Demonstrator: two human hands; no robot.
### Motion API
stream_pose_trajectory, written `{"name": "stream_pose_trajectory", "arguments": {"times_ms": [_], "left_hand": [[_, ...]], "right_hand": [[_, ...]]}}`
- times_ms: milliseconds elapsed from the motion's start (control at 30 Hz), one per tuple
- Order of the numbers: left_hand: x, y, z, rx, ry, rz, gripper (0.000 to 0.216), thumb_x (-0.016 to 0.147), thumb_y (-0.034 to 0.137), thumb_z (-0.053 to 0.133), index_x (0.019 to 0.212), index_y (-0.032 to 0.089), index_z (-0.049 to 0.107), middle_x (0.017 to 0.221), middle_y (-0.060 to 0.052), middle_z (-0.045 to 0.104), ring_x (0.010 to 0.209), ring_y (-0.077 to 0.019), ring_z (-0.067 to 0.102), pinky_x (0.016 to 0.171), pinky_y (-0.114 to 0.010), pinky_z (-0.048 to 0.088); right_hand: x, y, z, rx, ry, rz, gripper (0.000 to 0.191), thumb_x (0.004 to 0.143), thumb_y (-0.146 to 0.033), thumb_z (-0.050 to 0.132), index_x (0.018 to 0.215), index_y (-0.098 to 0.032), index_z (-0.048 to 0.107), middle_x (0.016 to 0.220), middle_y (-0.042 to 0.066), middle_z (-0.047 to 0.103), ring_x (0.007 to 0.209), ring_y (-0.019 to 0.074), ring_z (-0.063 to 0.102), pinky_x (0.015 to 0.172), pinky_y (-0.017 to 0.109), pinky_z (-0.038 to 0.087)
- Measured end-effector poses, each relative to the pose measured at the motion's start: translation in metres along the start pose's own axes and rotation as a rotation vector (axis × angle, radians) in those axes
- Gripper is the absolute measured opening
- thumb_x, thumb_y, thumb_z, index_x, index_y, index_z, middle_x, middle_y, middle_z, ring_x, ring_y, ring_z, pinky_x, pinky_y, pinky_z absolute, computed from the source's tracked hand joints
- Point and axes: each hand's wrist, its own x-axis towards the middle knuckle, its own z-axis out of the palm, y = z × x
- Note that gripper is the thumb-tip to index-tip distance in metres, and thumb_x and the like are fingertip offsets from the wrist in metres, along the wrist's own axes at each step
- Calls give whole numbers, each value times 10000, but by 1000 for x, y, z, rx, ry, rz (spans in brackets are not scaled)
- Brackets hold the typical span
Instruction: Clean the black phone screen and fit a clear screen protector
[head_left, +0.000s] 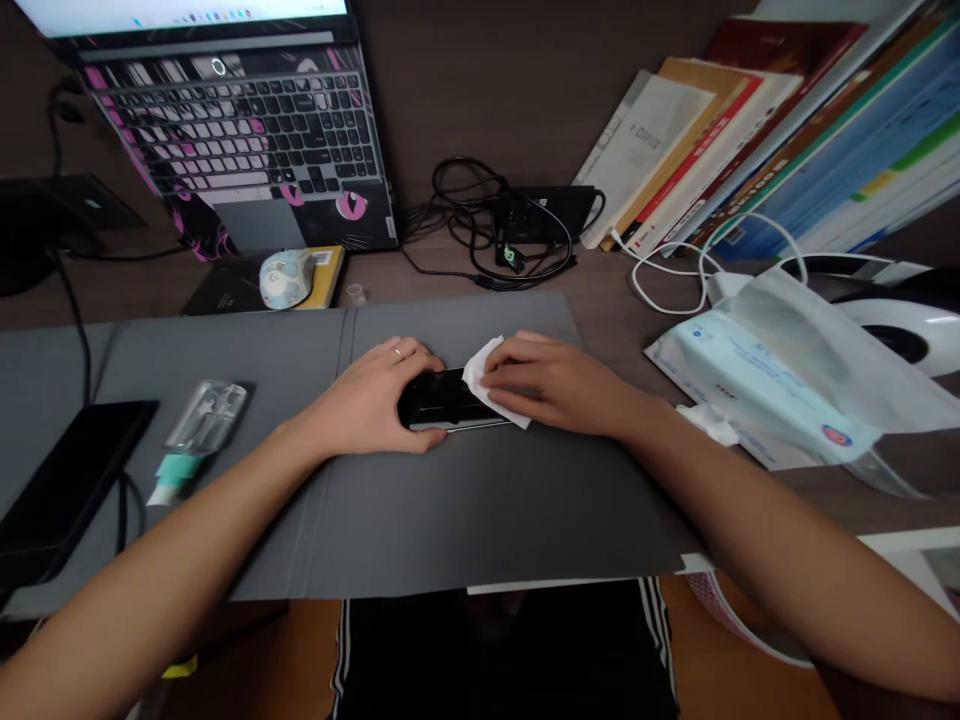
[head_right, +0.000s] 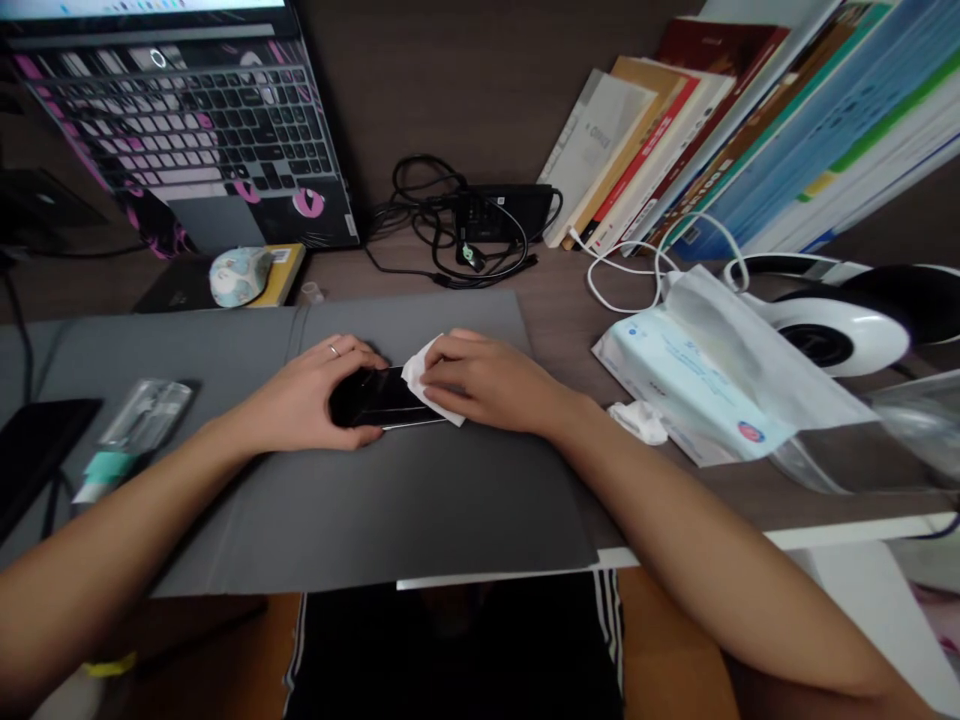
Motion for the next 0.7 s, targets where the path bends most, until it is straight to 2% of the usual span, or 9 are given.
{"name": "stream_pose_trajectory", "arguments": {"times_ms": [133,333,500,700], "left_hand": [[1,-1,-1,-47,-15,21,516,742,477,757,1148,218,572,1102,-70,600,1036,-277,576,957,-444,472],[0,-4,-2,-61,-19,36,527,753,476,755,1174,219,569,1112,-71,586,1051,-276,571,964,-445,475],[0,-4,-2,-73,-21,46,519,758,479,749,1166,210,575,1096,-73,583,1049,-280,571,948,-436,481],[0,-4,-4,-93,-30,40,531,763,480,745,1192,215,579,1096,-68,586,1053,-281,567,955,-443,478]], "right_hand": [[3,-4,6,59,-43,-91,259,1037,-258,504,1193,-176,693,1182,103,666,1062,221,557,927,363,469],[4,1,3,50,16,15,231,1037,-274,502,1090,-200,714,1105,86,668,1015,213,574,910,362,468],[6,-4,6,61,-52,-34,251,1047,-260,476,1124,-184,703,1140,90,669,1030,211,570,904,349,470],[6,-9,6,-4,1,21,249,1044,-261,481,1087,-193,717,1101,97,677,988,215,587,885,356,476]]}}
